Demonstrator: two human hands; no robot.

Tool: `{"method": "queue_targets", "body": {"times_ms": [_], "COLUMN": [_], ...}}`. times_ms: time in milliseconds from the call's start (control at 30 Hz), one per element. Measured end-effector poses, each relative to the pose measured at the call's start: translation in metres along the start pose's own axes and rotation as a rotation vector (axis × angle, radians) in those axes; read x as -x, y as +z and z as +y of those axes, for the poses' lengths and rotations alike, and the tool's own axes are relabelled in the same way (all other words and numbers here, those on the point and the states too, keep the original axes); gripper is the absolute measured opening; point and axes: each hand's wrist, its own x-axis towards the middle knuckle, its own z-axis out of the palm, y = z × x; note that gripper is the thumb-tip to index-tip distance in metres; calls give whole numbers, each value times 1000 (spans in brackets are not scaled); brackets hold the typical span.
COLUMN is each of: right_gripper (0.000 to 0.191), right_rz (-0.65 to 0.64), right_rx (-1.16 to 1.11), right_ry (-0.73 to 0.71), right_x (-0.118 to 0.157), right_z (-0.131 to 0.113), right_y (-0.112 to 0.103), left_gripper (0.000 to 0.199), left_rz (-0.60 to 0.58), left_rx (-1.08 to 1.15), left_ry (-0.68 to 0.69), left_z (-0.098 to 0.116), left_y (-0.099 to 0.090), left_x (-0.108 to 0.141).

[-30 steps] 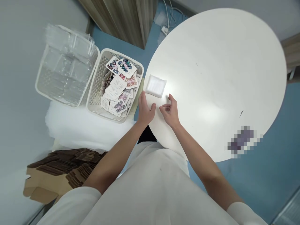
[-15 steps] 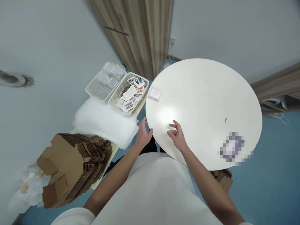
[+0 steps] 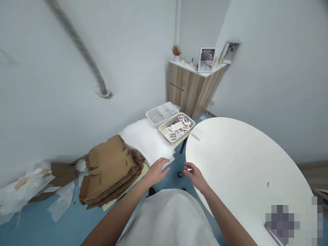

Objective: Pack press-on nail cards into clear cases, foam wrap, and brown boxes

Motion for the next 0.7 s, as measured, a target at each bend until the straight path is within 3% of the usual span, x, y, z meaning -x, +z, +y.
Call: {"method": "queue_targets", "body": {"times_ms": [233,367,533,700], "right_gripper": [43,41,49,46], "right_rz": [-220,-204,-237,-287], "right_rx": [159,407,734,952], "right_ry": [-114,-228,-424,-646], "right_x": [-17,-13,-9,-11], "right_z": [-25,-46,-69,-74], "right_y": [101,149,180,202], "left_gripper": [26,29,42,41], "left_rz": [172,281,295,230], "left_rx": [43,-2,-104,-112], "left_ry": [-82,-219,-407,-478], "left_z": [-38,-69,-107,-121], "left_y": [-65,-88,-98,-101], "left_x": [69,105,136,142]}}
